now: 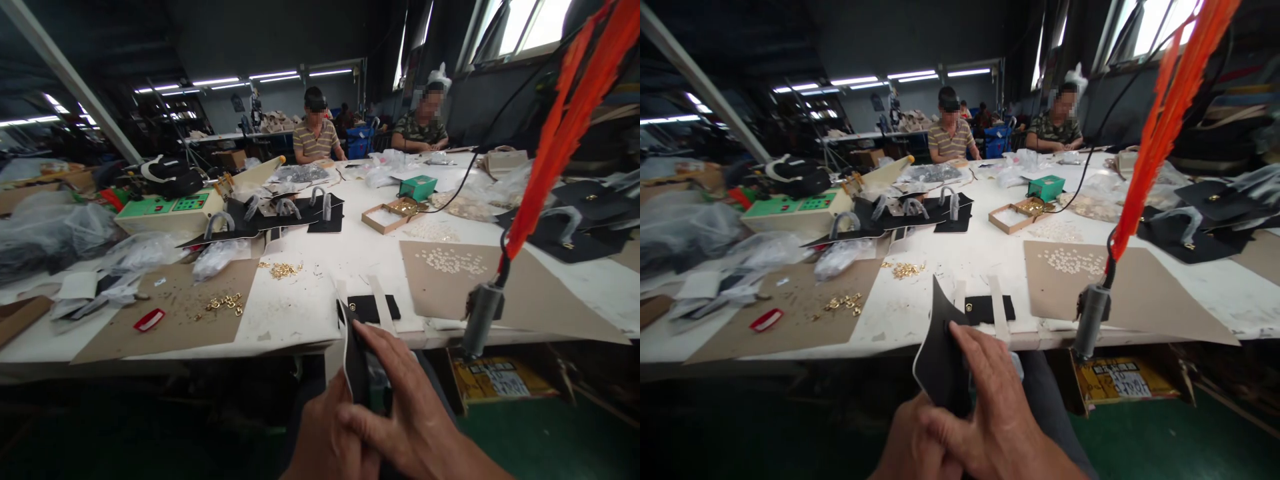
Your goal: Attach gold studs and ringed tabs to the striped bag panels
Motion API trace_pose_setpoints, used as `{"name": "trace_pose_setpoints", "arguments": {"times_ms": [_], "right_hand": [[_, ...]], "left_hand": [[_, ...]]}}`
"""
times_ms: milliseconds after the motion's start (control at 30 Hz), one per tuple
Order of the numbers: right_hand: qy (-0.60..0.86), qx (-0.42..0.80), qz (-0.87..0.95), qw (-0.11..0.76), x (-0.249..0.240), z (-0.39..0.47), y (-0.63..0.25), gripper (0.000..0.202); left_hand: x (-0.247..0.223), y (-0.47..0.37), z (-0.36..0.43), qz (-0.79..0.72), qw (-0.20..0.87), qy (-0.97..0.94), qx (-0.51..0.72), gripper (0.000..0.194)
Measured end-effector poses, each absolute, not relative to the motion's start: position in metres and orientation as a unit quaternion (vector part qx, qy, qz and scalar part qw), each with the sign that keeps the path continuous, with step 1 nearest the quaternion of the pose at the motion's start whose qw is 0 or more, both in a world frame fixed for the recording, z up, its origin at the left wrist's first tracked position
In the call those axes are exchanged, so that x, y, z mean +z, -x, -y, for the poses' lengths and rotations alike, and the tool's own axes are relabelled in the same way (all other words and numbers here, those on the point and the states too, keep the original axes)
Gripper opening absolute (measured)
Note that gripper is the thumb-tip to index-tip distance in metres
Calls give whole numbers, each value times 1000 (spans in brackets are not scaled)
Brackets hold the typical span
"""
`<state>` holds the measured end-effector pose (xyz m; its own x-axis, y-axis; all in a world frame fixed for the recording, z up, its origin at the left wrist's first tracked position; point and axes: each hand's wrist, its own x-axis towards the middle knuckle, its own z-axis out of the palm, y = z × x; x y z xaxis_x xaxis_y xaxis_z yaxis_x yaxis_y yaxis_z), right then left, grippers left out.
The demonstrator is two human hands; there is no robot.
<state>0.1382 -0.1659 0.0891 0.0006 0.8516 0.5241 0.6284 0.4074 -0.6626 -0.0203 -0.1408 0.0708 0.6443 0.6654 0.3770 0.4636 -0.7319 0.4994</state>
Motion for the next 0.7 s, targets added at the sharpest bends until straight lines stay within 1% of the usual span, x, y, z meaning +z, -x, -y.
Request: {"name": "trace_pose_setpoints", "arguments": {"times_ms": [67,133,167,233,300,367,433,500,567,633,667,700], "right_hand": [[524,82,715,456,85,161,-150,63],[472,76,758,444,79,159,-167,49],[441,94,782,431,76,160,-176,45],[399,163,806,405,73,167,-192,39],[417,266,774,396,73,174,-202,33],[473,384,688,394,77,177,-203,24],[532,490,574,384,82,170,-199,32],[551,567,476,386,83,155,-190,40],[526,630,408,399,77,137,-181,45],[494,673,364,412,66,122,-174,48],[488,682,347,420,60,117,-173,48],[492,683,330,427,54,114,-172,48]], "left_hand": [[43,-2,149,-297,232,-890,258,59],[21,-15,153,-284,277,-888,232,66],[15,-16,153,-277,297,-887,220,67],[10,-6,150,-259,334,-883,203,61],[13,16,144,-269,362,-870,201,44],[20,41,136,-328,376,-838,221,27],[27,57,126,-404,396,-779,270,27],[36,61,113,-451,444,-698,336,39],[44,55,98,-469,517,-603,387,59],[49,44,84,-472,598,-510,399,83],[50,38,79,-468,639,-465,395,92],[49,32,74,-459,677,-426,386,95]]}}
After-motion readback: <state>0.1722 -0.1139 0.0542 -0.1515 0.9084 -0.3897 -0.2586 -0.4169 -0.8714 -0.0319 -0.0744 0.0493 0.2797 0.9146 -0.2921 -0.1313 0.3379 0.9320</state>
